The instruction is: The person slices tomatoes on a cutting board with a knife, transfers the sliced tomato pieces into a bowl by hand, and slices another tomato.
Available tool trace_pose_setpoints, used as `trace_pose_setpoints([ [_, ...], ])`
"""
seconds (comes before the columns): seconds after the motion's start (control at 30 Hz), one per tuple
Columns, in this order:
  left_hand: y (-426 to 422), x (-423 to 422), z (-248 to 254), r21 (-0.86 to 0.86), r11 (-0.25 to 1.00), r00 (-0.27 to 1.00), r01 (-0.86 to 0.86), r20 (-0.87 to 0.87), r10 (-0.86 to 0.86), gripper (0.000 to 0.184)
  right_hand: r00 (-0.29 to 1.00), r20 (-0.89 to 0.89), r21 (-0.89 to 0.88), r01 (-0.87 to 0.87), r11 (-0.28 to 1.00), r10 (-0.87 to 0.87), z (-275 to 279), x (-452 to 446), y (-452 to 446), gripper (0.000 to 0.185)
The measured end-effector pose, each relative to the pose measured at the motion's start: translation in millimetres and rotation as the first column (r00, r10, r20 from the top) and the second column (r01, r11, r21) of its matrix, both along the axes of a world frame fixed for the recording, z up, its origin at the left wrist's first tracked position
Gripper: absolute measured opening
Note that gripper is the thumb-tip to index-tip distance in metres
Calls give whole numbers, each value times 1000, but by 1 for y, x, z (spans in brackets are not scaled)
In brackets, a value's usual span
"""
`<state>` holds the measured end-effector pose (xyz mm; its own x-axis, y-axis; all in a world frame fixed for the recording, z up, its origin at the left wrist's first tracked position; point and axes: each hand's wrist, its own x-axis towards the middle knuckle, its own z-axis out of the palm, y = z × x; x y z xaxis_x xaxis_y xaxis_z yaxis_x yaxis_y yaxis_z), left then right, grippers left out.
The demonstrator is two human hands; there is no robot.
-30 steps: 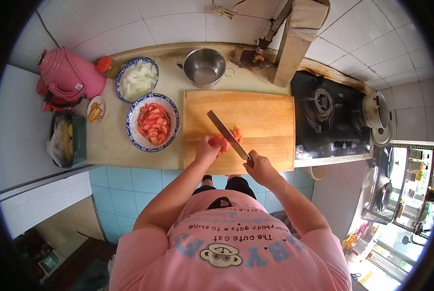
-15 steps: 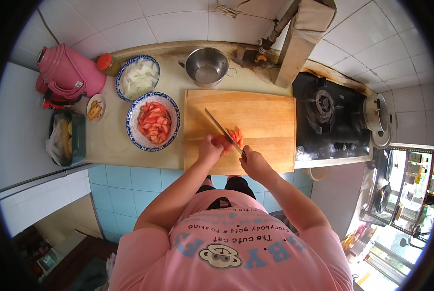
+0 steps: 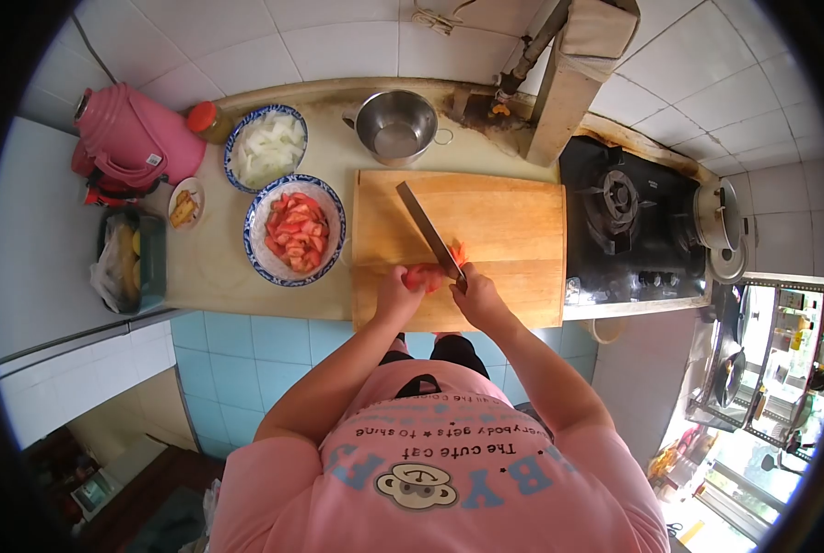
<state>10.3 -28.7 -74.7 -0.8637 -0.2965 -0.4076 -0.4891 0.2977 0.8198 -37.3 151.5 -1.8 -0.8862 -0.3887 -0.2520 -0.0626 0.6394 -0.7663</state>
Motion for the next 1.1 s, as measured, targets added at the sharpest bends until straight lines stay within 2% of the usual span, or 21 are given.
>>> trace_pose_setpoints([
  [0.1,-3,2,-14,-58,995,989,76,131,-68,43,999,49,20,23,1000,-24,16,5,11,25],
  [0.2,-2,1,-16,-98,994,994,54,100,-44,43,996,76,48,-51,998,47,45,9,23,24],
  [0.3,-1,-1,-20,-51,998,996,46,79,-42,42,989,116,76,-99,992,90,53,15,35,24],
  [0.37,2,-3,-18,58,996,995,-60,84,55,36,984,145,104,-119,987,103,59,16,39,24],
  [0.5,1,-5,-20,58,997,997,-49,60,45,35,972,201,134,-150,979,122,64,17,41,24],
  [0.6,-1,-7,-18,-9,998,995,65,72,-64,33,970,205,123,-159,980,132,58,16,41,23],
  [0.7,0,-9,-10,69,997,996,-25,89,18,33,962,244,131,-161,978,126,59,13,35,22],
  [0.8,-1,-10,-2,87,996,996,-27,87,19,31,961,246,143,-169,975,130,52,10,28,22],
  [0.93,-1,-10,-1,30,999,998,10,59,-12,30,959,245,145,-180,973,141,44,3,16,22],
  [1.03,-1,-10,-5,24,1000,999,1,50,-2,30,972,195,159,-165,973,133,22,3,6,22],
  [1.1,-1,-8,-5,30,999,999,-13,49,11,30,990,101,135,-115,984,102,9,6,-1,22],
])
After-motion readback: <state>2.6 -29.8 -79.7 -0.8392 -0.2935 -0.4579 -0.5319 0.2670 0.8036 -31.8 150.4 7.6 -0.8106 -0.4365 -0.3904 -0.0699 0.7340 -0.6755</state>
